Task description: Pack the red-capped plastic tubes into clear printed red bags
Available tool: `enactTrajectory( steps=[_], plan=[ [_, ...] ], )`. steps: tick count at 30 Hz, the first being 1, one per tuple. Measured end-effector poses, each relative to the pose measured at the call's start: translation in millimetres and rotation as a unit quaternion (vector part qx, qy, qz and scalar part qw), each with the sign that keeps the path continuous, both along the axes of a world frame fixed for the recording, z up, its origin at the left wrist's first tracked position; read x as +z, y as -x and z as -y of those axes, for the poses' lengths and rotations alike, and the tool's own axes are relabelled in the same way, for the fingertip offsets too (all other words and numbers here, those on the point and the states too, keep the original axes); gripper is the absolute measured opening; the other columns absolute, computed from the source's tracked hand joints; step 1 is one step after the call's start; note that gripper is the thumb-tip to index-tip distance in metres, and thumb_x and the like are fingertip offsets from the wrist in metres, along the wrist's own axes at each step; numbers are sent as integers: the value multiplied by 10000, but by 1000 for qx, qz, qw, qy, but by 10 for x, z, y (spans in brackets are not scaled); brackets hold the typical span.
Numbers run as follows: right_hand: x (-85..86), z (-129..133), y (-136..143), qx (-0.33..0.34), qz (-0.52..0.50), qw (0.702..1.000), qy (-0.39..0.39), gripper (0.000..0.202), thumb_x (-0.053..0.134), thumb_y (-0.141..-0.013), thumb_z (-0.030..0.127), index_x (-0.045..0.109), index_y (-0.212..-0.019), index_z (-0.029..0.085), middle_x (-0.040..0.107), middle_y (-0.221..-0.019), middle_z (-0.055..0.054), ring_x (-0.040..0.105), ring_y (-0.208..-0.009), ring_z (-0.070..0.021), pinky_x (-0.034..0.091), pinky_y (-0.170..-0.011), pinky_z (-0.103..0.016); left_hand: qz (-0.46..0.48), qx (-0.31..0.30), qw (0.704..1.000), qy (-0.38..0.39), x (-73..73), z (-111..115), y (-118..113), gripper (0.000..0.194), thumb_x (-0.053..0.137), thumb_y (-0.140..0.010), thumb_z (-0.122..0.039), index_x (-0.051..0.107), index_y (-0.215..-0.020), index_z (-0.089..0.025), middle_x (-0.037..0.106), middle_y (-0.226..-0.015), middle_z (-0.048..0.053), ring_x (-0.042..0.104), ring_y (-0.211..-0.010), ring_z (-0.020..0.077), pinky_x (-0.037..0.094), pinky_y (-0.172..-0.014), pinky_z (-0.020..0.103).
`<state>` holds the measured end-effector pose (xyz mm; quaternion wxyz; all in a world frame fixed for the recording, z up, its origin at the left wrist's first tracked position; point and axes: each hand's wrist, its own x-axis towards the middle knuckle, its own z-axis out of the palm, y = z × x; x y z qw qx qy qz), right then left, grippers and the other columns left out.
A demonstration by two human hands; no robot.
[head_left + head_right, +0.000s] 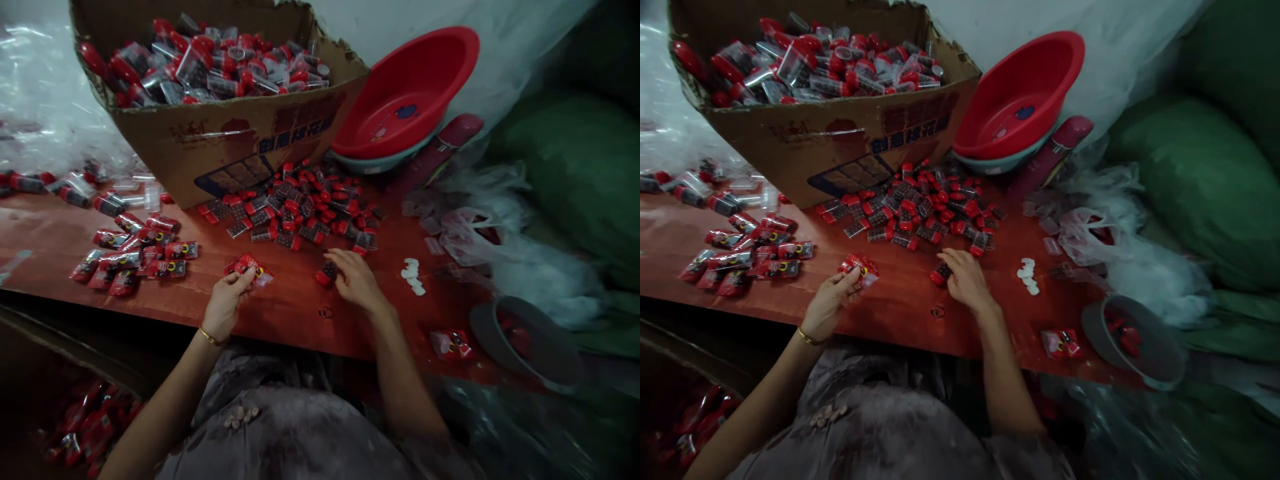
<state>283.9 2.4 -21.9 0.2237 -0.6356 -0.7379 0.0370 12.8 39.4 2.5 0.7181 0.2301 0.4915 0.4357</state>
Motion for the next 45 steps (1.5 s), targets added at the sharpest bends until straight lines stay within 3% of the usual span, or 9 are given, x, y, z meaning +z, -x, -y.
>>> enactTrajectory(
  steps=[4, 8, 12, 16, 19, 25, 35, 40, 45],
  plan=[
    [-137, -51, -327, 46, 73, 994, 64, 360, 497, -803, 185, 592, -1150, 198, 590, -1250, -90, 487, -1151, -255, 381, -937, -445, 46, -37, 996, 64, -4, 21, -32, 356, 817, -533, -389, 658, -751, -155, 686, -699, 24, 606, -589, 112, 460, -569, 226],
    [-202, 81, -50, 27, -19, 999, 30, 252, 469, -859, 315, 624, -1009, 186, 685, -980, -102, 604, -906, -227, 453, -811, -381, 55, -47, 994, 86, -11, 48, -41, 304, 752, -638, -414, 651, -789, -169, 689, -716, 31, 615, -613, 120, 466, -585, 234],
    [5, 387, 435, 52, -227, 968, 97, 244, 456, -860, 362, 619, -923, 192, 625, -670, -10, 560, -586, -151, 439, -566, -257, 51, -42, 994, 89, 24, 57, 4, 308, 776, -608, -406, 651, -747, -161, 680, -679, 28, 610, -592, 123, 471, -581, 239],
    [286, 512, 793, 78, -332, 931, 131, 202, 502, -817, 342, 608, -746, 185, 535, -577, 23, 478, -520, -114, 366, -511, -226, 43, -46, 996, 63, 68, 91, -5, 359, 822, -521, -408, 658, -704, -146, 682, -670, 33, 603, -577, 117, 458, -551, 220],
    [357, 456, 904, 72, -375, 909, 166, 188, 530, -776, 327, 598, -685, 177, 498, -554, 31, 448, -509, -107, 337, -505, -223, 46, -55, 997, 30, 86, 134, -37, 387, 827, -495, -425, 669, -696, -134, 688, -678, 36, 608, -579, 121, 465, -555, 224],
    [244, 392, 967, 33, -460, 865, 198, 178, 547, -752, 335, 568, -672, 179, 452, -559, 38, 400, -502, -95, 310, -476, -211, 18, -21, 999, -26, 75, 169, -31, 389, 834, -471, -405, 697, -699, -122, 699, -680, 35, 615, -599, 131, 485, -643, 258],
    [114, 386, 1059, 20, -523, 824, 219, 273, 536, -793, 439, 512, -676, 193, 432, -518, 57, 396, -432, -78, 307, -412, -195, 13, -20, 996, -81, -19, 239, -112, 342, 850, -458, -281, 698, -733, -145, 701, -722, 4, 604, -640, 116, 486, -722, 266],
    [15, 362, 1205, -10, -557, 812, 172, 312, 537, -814, 470, 489, -668, 199, 415, -537, 65, 366, -425, -62, 351, -417, -184, 25, 5, 997, -76, -75, 269, -133, 344, 848, -466, -242, 701, -757, -134, 712, -774, 23, 621, -712, 130, 473, -774, 274],
    [-82, 350, 1377, -4, -665, 720, 198, 318, 544, -804, 508, 476, -720, 209, 401, -530, 88, 293, -363, -40, 352, -370, -175, 71, -4, 995, -66, -119, 281, -133, 311, 827, -524, -268, 709, -779, -137, 704, -778, 23, 612, -708, 116, 463, -752, 250]
  ],
)
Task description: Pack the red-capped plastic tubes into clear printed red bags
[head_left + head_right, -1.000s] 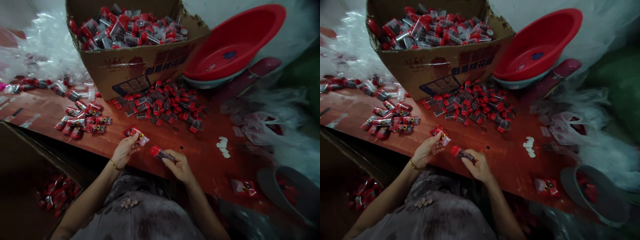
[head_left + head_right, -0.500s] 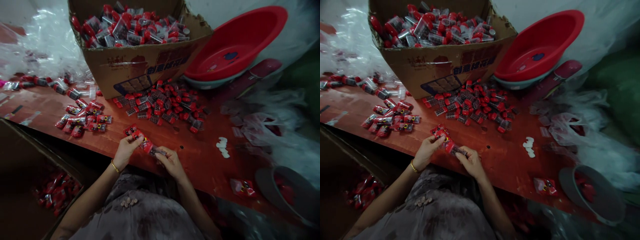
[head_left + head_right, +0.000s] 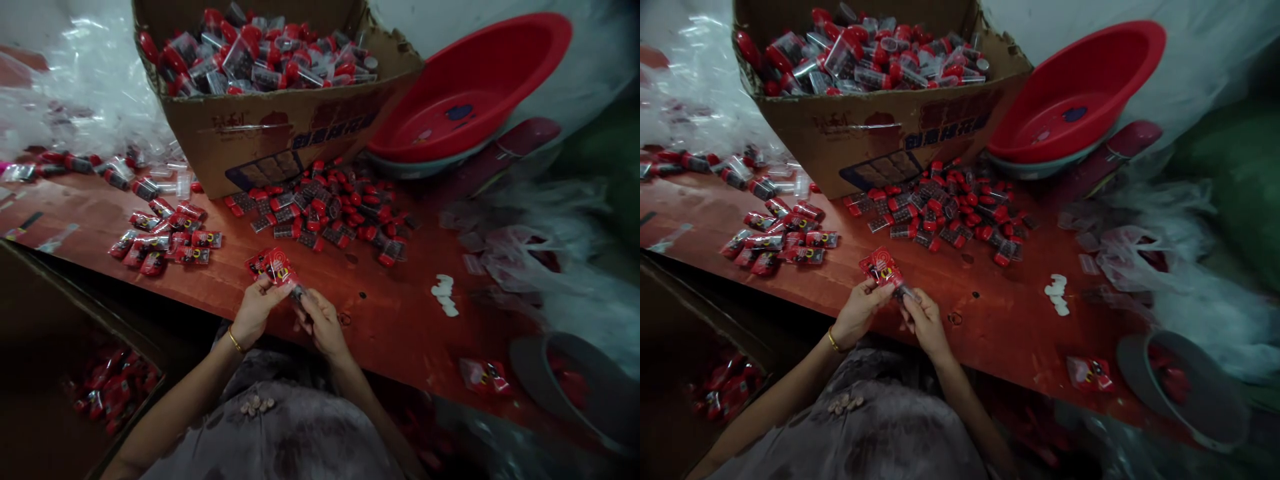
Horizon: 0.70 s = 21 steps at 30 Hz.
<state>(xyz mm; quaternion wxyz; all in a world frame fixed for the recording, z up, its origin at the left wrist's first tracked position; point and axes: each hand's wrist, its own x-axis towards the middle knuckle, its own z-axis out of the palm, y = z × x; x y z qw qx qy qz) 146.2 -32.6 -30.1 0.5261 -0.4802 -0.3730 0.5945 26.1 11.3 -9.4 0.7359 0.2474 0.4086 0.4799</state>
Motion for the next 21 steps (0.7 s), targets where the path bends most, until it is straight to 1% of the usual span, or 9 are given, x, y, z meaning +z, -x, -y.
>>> enactTrajectory(
  steps=[3, 5, 7, 9, 11, 13, 15, 17, 21],
  plan=[
    [-21, 2, 77, -7, -27, 1000, 14, 306, 519, -817, 511, 470, -755, 215, 390, -533, 103, 229, -333, -30, 347, -349, -177, 5, 0, 1000, 0, -18, 31, -20, 299, 809, -558, -313, 711, -774, -132, 699, -764, 26, 602, -687, 112, 463, -721, 240],
    [-27, 11, 113, -44, 32, 998, -13, 282, 509, -833, 489, 485, -778, 214, 406, -567, 89, 305, -375, -42, 370, -385, -178, 2, 1, 1000, -11, -23, 46, -27, 299, 795, -580, -337, 715, -781, -131, 701, -776, 30, 600, -695, 110, 463, -726, 237],
    [-28, 20, 126, -76, 121, 988, -55, 258, 504, -849, 457, 503, -785, 207, 432, -603, 66, 398, -463, -62, 389, -443, -179, -7, -7, 1000, -22, -21, 44, -17, 297, 788, -594, -346, 717, -785, -130, 701, -773, 31, 596, -694, 108, 461, -730, 233],
    [-22, 24, 113, -63, 162, 982, -76, 249, 483, -869, 431, 496, -769, 203, 435, -607, 56, 424, -512, -74, 388, -476, -182, -17, -15, 999, -27, -10, 17, 8, 291, 773, -611, -370, 711, -748, -122, 694, -743, 35, 590, -676, 109, 458, -706, 231],
    [-9, 22, 89, -17, 150, 986, -76, 269, 451, -886, 427, 467, -735, 204, 416, -580, 60, 402, -497, -74, 368, -467, -186, -19, -13, 999, -25, 11, -24, 33, 309, 759, -619, -407, 695, -696, -115, 682, -701, 42, 590, -653, 116, 457, -677, 237],
    [7, 19, 70, 12, 147, 986, -78, 292, 441, -890, 429, 451, -707, 202, 410, -572, 58, 390, -492, -72, 352, -461, -186, -16, -2, 1000, -17, 31, -57, 40, 322, 768, -602, -412, 691, -698, -115, 682, -687, 46, 600, -649, 125, 463, -677, 248],
    [18, 16, 72, 16, 160, 984, -79, 299, 450, -885, 435, 460, -702, 198, 419, -583, 53, 393, -496, -71, 351, -460, -186, -23, 5, 1000, -11, 37, -59, 21, 327, 803, -556, -367, 699, -735, -114, 695, -704, 50, 610, -656, 129, 472, -686, 249],
    [20, 11, 98, 15, 151, 986, -68, 289, 458, -878, 450, 485, -740, 198, 414, -575, 58, 386, -472, -69, 356, -440, -187, -33, -6, 999, -11, 26, -32, -10, 331, 811, -544, -345, 705, -750, -109, 705, -720, 57, 609, -640, 127, 478, -654, 238],
    [20, 0, 188, 9, 63, 997, -34, 297, 491, -844, 510, 502, -828, 214, 385, -560, 78, 344, -405, -63, 380, -388, -191, -33, -36, 999, -25, 13, 23, -11, 337, 750, -629, -395, 707, -807, -112, 704, -729, 61, 586, -557, 113, 471, -529, 220]
  ],
)
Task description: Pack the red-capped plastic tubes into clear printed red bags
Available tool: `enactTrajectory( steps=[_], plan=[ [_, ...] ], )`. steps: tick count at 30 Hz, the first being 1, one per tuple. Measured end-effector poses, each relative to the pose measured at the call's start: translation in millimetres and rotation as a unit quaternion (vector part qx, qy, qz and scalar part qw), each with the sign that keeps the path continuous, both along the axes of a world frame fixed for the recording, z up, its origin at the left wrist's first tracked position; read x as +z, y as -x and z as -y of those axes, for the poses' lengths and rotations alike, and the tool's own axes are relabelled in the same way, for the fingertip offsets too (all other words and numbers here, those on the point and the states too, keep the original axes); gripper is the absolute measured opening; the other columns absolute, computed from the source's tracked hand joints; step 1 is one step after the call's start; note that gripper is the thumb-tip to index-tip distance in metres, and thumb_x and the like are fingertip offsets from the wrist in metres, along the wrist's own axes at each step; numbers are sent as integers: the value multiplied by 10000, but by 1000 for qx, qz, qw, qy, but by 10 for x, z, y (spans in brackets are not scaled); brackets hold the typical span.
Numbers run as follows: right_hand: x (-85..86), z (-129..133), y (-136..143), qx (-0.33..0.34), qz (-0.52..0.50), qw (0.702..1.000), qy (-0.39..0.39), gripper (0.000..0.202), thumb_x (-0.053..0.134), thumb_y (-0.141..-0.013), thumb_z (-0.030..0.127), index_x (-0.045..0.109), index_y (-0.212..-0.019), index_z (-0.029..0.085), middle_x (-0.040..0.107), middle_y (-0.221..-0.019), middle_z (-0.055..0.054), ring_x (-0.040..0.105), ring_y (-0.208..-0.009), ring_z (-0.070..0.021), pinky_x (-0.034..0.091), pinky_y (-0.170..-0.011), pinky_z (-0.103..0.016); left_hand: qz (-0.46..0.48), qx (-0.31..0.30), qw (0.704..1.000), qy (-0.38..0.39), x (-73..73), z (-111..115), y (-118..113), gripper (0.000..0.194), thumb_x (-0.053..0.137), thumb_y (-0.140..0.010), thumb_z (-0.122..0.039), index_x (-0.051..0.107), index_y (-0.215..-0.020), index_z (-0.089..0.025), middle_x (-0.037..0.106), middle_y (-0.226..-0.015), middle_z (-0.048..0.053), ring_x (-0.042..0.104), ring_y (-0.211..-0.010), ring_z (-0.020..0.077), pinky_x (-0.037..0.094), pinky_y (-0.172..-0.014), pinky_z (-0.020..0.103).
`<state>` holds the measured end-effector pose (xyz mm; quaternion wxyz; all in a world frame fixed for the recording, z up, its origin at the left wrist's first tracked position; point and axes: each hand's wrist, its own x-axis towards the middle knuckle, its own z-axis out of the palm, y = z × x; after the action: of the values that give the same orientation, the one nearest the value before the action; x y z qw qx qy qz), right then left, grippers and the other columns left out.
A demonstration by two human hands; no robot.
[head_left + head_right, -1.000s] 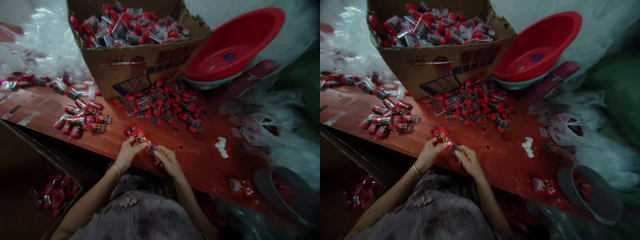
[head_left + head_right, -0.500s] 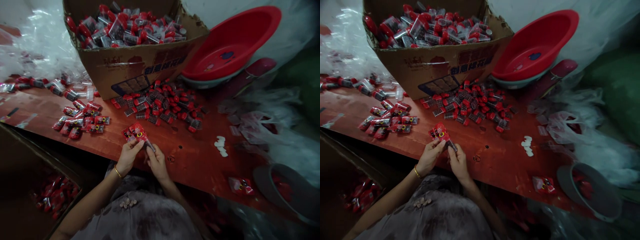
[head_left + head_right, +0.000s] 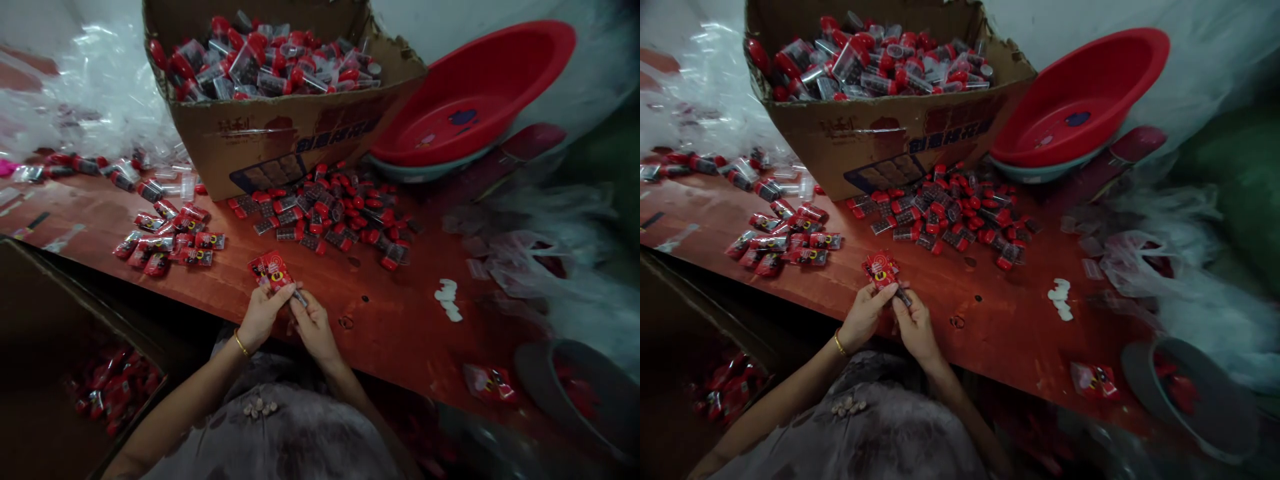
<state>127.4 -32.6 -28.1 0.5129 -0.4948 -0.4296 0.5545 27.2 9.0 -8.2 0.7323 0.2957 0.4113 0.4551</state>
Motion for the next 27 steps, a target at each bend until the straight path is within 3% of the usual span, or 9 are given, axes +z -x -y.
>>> enactTrajectory(
  steps=[5, 10, 12, 16, 20, 22, 27],
  plan=[
    [62, 9, 22, 52, -68, 996, 5, 296, 514, -834, 508, 509, -799, 214, 497, -673, 49, 402, -436, -52, 439, -472, -212, 21, -12, 1000, 8, 54, 9, 73, 416, 692, -675, -472, 677, -898, -121, 685, -719, 55, 487, -396, 74, 400, -362, 205],
    [88, 31, 8, 7, -21, 999, -29, 276, 498, -860, 468, 534, -792, 203, 529, -668, 33, 434, -464, -67, 370, -455, -205, 31, -39, 999, -9, 67, 56, 50, 474, 622, -720, -535, 666, -950, -123, 592, -551, -6, 403, -347, 64, 382, -327, 203],
    [78, 45, 18, 3, -22, 999, -36, 282, 481, -868, 467, 537, -792, 202, 549, -679, 25, 443, -465, -72, 372, -462, -213, 29, -46, 998, -12, 90, 37, 61, 497, 599, -722, -571, 666, -930, -124, 553, -503, -22, 394, -346, 66, 376, -332, 200],
    [69, 54, 40, 15, 8, 999, -39, 301, 456, -880, 463, 537, -773, 194, 588, -695, 10, 460, -460, -73, 390, -489, -224, 21, -12, 1000, -19, 122, -29, 80, 435, 665, -671, -550, 643, -781, -129, 607, -581, 4, 453, -414, 64, 416, -418, 200],
    [77, 7, 40, -29, 72, 996, -37, 300, 466, -871, 466, 528, -748, 199, 562, -610, 21, 482, -477, -90, 402, -485, -219, -7, -13, 1000, 5, 28, 35, 9, 442, 642, -678, -575, 607, -743, -139, 429, -446, -73, 344, -318, 49, 304, -315, 187],
    [86, -32, 11, -21, 90, 995, -33, 304, 478, -862, 468, 532, -731, 199, 566, -591, 21, 495, -467, -92, 401, -469, -216, -24, -7, 1000, 8, -31, 82, -14, 455, 629, -679, -594, 577, -672, -142, 356, -425, -90, 343, -306, 45, 278, -312, 181],
    [120, -134, -106, 57, 75, 996, -5, 314, 555, -794, 490, 539, -696, 192, 606, -580, 24, 517, -413, -78, 395, -432, -198, 28, -54, 998, 10, -24, 61, 36, 419, 663, -684, -536, 620, -735, -122, 502, -513, -42, 428, -407, 59, 357, -411, 196]
  ],
)
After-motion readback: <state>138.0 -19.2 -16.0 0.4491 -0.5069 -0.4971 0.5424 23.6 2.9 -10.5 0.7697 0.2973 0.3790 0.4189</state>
